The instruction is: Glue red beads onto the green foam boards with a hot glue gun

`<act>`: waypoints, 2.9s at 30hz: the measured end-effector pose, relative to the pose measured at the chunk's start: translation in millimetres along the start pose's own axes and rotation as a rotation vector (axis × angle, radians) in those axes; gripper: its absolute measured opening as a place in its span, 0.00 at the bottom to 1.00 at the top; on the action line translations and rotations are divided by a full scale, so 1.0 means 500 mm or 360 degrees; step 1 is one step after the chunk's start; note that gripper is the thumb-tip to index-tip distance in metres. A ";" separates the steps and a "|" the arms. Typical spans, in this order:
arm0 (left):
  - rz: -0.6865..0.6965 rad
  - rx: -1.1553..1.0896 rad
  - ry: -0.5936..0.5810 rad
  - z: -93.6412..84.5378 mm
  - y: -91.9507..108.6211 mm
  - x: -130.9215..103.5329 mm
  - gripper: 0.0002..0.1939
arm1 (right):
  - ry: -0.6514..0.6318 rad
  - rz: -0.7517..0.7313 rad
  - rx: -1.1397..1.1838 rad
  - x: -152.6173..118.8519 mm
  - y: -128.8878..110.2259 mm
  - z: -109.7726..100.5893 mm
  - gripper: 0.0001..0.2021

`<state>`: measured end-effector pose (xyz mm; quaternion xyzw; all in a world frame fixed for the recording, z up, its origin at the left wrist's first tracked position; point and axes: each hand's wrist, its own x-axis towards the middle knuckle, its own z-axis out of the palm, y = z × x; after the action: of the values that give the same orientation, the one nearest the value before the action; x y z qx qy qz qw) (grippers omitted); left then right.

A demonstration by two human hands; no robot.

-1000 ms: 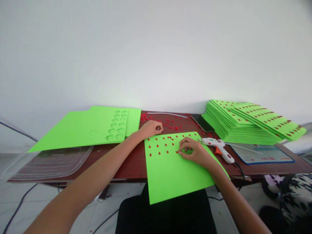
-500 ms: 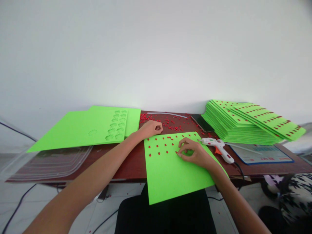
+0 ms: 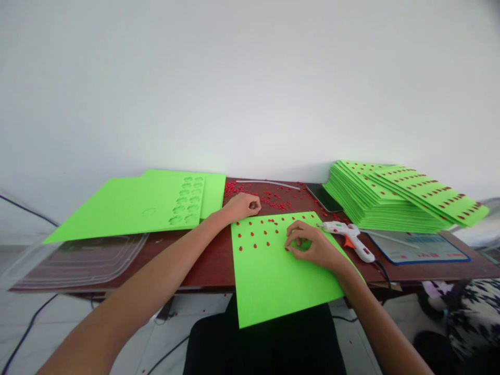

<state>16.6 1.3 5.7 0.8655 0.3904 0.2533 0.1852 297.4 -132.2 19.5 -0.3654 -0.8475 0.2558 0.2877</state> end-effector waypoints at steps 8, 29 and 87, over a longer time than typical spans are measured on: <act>0.0002 -0.0009 0.0007 0.000 0.001 -0.001 0.05 | -0.0098 -0.0038 -0.0082 0.003 -0.002 -0.008 0.10; -0.0009 0.0024 -0.0018 -0.007 0.011 -0.001 0.06 | 0.0069 0.0071 0.0047 0.019 -0.002 0.008 0.05; 0.0018 -0.0051 -0.0145 -0.004 0.010 -0.006 0.25 | 0.0034 -0.0081 -0.0234 0.018 0.004 0.029 0.10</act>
<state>16.8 -4.1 8.9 0.8752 0.3727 0.2209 0.2151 283.1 -127.3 10.8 -0.3664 -0.8700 0.1816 0.2754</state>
